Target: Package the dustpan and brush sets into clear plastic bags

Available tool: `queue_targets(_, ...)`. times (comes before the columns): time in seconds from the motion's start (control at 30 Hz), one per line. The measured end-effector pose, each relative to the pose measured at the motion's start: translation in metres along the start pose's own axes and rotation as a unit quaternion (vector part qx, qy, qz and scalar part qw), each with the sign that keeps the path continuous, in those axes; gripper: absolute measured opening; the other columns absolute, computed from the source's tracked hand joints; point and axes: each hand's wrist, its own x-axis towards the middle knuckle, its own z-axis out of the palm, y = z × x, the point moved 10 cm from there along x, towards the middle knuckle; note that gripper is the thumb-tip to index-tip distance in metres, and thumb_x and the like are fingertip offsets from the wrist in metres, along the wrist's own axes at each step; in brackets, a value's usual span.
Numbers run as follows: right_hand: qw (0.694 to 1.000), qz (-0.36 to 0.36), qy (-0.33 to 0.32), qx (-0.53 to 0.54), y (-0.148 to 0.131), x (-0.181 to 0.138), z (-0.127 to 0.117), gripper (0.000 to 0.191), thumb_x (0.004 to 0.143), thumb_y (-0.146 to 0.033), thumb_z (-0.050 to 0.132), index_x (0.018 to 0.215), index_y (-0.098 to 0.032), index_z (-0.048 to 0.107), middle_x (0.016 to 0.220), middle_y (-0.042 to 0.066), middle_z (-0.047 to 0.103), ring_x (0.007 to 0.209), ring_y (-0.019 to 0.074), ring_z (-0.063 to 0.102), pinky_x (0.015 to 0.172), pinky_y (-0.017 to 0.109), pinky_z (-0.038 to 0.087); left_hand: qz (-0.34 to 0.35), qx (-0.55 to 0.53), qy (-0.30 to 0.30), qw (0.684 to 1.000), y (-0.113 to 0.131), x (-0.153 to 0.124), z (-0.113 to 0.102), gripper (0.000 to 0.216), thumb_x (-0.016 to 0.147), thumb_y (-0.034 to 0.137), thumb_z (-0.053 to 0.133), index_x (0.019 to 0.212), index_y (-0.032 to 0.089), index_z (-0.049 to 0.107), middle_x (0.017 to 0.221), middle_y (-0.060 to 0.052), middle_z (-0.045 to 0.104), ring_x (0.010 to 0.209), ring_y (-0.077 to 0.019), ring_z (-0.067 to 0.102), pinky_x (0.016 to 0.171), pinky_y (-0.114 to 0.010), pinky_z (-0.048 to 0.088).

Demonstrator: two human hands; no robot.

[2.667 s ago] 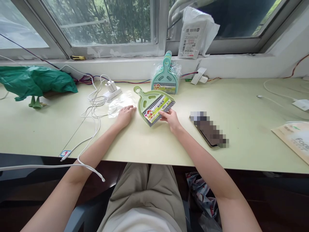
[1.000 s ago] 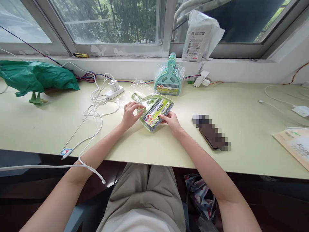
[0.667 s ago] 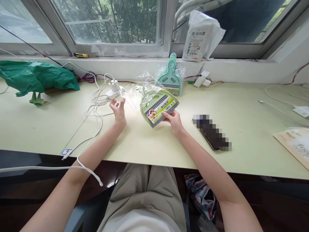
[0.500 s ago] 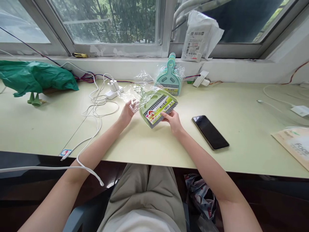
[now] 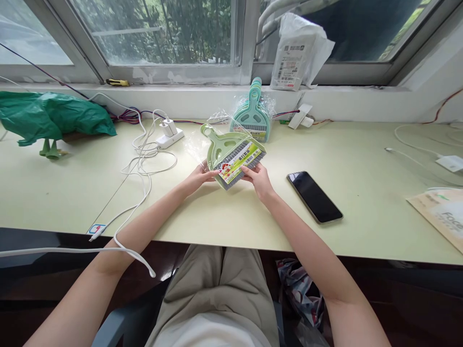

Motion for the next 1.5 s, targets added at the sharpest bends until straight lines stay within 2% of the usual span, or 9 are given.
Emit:
queue_targets(0.27,0.995,0.082,-0.015,0.054,0.016,0.003,0.0,0.02,0.072,-0.02,0.076,0.091,-0.019,0.07,0.103,0.003,0.075,0.1,0.0199,0.07,0.101,0.037,0.054,-0.013,-0.024,-0.015,1.0,-0.003,-0.001,0.003,0.066,0.071,0.046,0.076,0.128,0.025,0.051,0.132,-0.009,0.062,0.117,-0.0253,0.062,0.1,-0.044,0.05)
queue_targets(0.4,0.996,0.061,-0.023,0.055,0.015,0.006,0.0,0.02,0.07,-0.02,0.077,0.09,-0.019,0.072,0.106,0.004,0.075,0.112,0.0216,0.066,0.11,0.037,0.047,0.001,-0.03,0.007,1.0,-0.004,0.001,0.001,0.068,0.069,0.049,0.075,0.127,0.022,0.052,0.126,-0.011,0.065,0.111,-0.0261,0.065,0.095,-0.043,0.053)
queue_targets(0.53,0.998,0.023,-0.022,0.057,0.009,0.008,-0.002,0.024,0.066,-0.025,0.081,0.087,-0.019,0.072,0.108,0.004,0.075,0.12,0.0235,0.061,0.114,0.038,0.042,0.008,0.006,-0.014,1.0,0.0,0.001,0.004,0.077,0.068,0.047,0.076,0.136,0.026,0.046,0.128,-0.01,0.064,0.11,-0.0263,0.066,0.092,-0.043,0.055)
queue_targets(0.77,0.998,0.019,-0.041,0.047,0.002,0.003,0.006,0.035,0.062,-0.034,0.084,0.091,-0.022,0.069,0.106,0.003,0.075,0.11,0.0249,0.066,0.104,0.044,0.052,0.016,0.038,0.009,0.999,0.004,-0.002,-0.002,0.074,0.07,0.049,0.073,0.136,0.027,0.047,0.127,-0.008,0.065,0.113,-0.0278,0.064,0.093,-0.044,0.054)
queue_targets(0.87,0.999,0.006,-0.03,0.037,0.001,0.001,0.006,0.039,0.059,-0.038,0.086,0.09,-0.022,0.068,0.104,0.004,0.074,0.107,0.0254,0.067,0.1,0.046,0.054,0.005,0.033,-0.02,0.999,-0.003,-0.001,0.005,0.075,0.071,0.048,0.075,0.136,0.026,0.046,0.131,-0.01,0.062,0.114,-0.0273,0.064,0.091,-0.042,0.055)
queue_targets(1.07,0.998,-0.042,0.004,0.05,-0.004,-0.004,0.009,0.04,0.061,-0.04,0.085,0.09,-0.023,0.065,0.106,0.003,0.073,0.111,0.0246,0.065,0.1,0.044,0.053,-0.055,0.006,-0.152,0.987,-0.021,-0.007,0.037,0.062,0.077,0.05,0.071,0.126,0.015,0.056,0.126,-0.018,0.064,0.103,-0.0255,0.068,0.092,-0.042,0.053)
queue_targets(1.13,0.998,-0.036,0.005,0.059,-0.003,-0.005,0.01,0.04,0.06,-0.04,0.086,0.09,-0.023,0.065,0.105,0.003,0.074,0.109,0.0244,0.066,0.099,0.044,0.054,-0.058,0.0,-0.161,0.985,-0.023,-0.008,0.039,0.063,0.076,0.048,0.073,0.126,0.015,0.056,0.127,-0.017,0.064,0.107,-0.0259,0.066,0.093,-0.041,0.053)
queue_targets(1.4,0.998,-0.019,-0.006,0.056,0.001,-0.003,0.012,0.04,0.06,-0.036,0.085,0.092,-0.023,0.065,0.107,0.003,0.074,0.111,0.0236,0.066,0.1,0.042,0.054,0.049,-0.095,0.022,0.994,-0.004,0.005,-0.002,0.059,0.078,0.047,0.07,0.13,0.024,0.052,0.135,-0.01,0.059,0.123,-0.0266,0.058,0.099,-0.043,0.049)
queue_targets(1.5,0.998,-0.015,-0.006,0.057,0.003,-0.004,0.014,0.041,0.059,-0.035,0.086,0.091,-0.023,0.064,0.105,0.003,0.073,0.108,0.024,0.067,0.098,0.043,0.055,0.055,-0.094,0.033,0.993,-0.003,0.005,-0.004,0.062,0.074,0.043,0.075,0.128,0.024,0.052,0.132,-0.01,0.061,0.12,-0.0268,0.06,0.1,-0.044,0.049)
